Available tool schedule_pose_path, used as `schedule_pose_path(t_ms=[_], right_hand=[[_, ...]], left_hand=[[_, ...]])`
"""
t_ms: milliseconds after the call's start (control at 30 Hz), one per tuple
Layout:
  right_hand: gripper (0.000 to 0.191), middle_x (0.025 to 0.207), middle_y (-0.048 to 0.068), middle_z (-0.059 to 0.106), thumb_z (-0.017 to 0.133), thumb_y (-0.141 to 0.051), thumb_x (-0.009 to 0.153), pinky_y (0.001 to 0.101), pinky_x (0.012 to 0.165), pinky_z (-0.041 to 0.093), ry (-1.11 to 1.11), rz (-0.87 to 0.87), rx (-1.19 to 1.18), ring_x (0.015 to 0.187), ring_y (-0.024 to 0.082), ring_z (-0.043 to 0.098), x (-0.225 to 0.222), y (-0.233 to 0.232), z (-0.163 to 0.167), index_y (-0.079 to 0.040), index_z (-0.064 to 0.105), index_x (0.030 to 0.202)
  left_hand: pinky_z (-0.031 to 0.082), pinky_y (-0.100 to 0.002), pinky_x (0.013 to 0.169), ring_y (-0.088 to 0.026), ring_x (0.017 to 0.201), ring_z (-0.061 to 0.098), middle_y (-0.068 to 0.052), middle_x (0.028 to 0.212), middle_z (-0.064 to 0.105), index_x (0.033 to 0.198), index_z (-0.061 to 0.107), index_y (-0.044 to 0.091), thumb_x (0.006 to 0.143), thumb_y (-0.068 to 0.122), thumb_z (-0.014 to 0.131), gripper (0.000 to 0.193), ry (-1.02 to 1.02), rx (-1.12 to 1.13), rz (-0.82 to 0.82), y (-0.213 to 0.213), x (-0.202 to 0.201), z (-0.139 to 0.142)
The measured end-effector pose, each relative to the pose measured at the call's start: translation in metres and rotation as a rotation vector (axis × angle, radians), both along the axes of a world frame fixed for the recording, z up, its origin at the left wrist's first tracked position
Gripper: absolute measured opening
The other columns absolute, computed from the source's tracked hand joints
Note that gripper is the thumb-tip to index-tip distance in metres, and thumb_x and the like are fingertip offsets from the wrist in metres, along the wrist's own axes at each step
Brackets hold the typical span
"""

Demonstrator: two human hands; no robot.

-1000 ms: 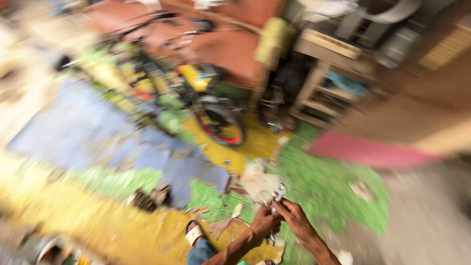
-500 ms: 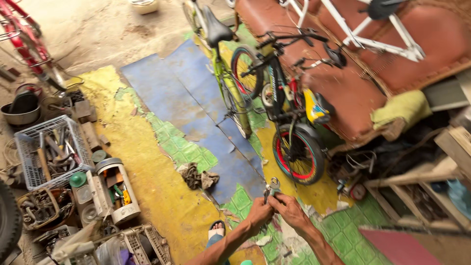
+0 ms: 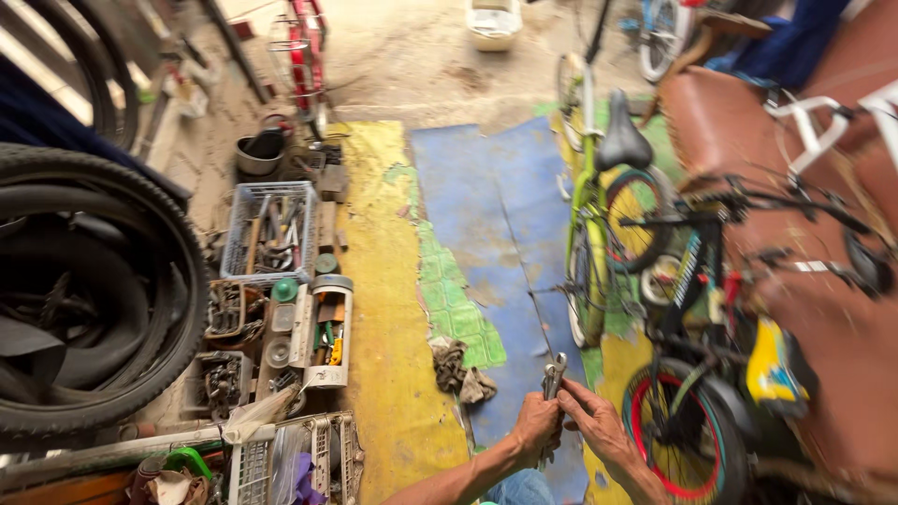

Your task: The person uses a wrench to tighten a bolt on the rear rack of a bicycle. They then stand up, walk across the workshop, and pick up another wrench from a tool box.

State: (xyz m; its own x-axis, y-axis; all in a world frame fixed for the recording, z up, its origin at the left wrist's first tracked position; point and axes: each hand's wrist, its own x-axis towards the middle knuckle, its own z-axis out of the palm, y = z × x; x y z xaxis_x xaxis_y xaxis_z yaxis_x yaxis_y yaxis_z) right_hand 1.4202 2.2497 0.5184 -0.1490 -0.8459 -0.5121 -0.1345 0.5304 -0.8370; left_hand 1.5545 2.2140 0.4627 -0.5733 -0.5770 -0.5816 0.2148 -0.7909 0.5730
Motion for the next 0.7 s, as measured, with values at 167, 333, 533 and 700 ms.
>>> schedule_pose_path(t_ms=[167,333,533,700], right_hand=[[0.056,0.124,0.005,0.075,0.061,-0.041,0.095,0.0364,0.083,0.063,-0.013,0.171,-0.011,0.103,0.017,0.071,-0.009,-0.112,0.007,-0.014,0.061,0.143],[0.055,0.127,0.003,0.072,0.06,-0.043,0.095,0.0362,0.084,0.062,0.007,0.372,-0.071,0.108,0.015,0.069,-0.029,-0.226,0.012,-0.014,0.06,0.142],[0.054,0.123,0.004,0.074,0.059,-0.044,0.095,0.0353,0.082,0.062,-0.002,0.53,-0.046,0.108,0.014,0.069,-0.054,-0.33,0.007,-0.012,0.065,0.138],[0.053,0.117,0.004,0.076,0.06,-0.044,0.094,0.0369,0.084,0.06,-0.068,0.637,-0.018,0.103,0.015,0.07,-0.04,-0.402,0.001,-0.012,0.067,0.135]], left_hand=[[0.034,-0.032,0.038,-0.013,0.04,0.043,-0.001,0.052,0.046,0.067,0.048,0.012,0.101,0.031,0.06,0.041,-0.154,-0.056,0.132,-0.092,-0.005,0.003],[0.032,-0.032,0.035,-0.013,0.036,0.043,-0.001,0.048,0.046,0.064,0.051,0.009,0.098,0.029,0.063,0.041,-0.173,-0.112,0.345,-0.19,-0.022,0.002],[0.032,-0.031,0.034,-0.013,0.036,0.043,0.0,0.047,0.046,0.063,0.052,0.01,0.099,0.029,0.057,0.041,-0.211,-0.111,0.495,-0.27,-0.047,-0.004],[0.031,-0.031,0.036,-0.012,0.038,0.043,0.0,0.05,0.047,0.068,0.055,0.008,0.098,0.019,0.053,0.032,-0.269,-0.179,0.598,-0.322,-0.041,-0.019]])
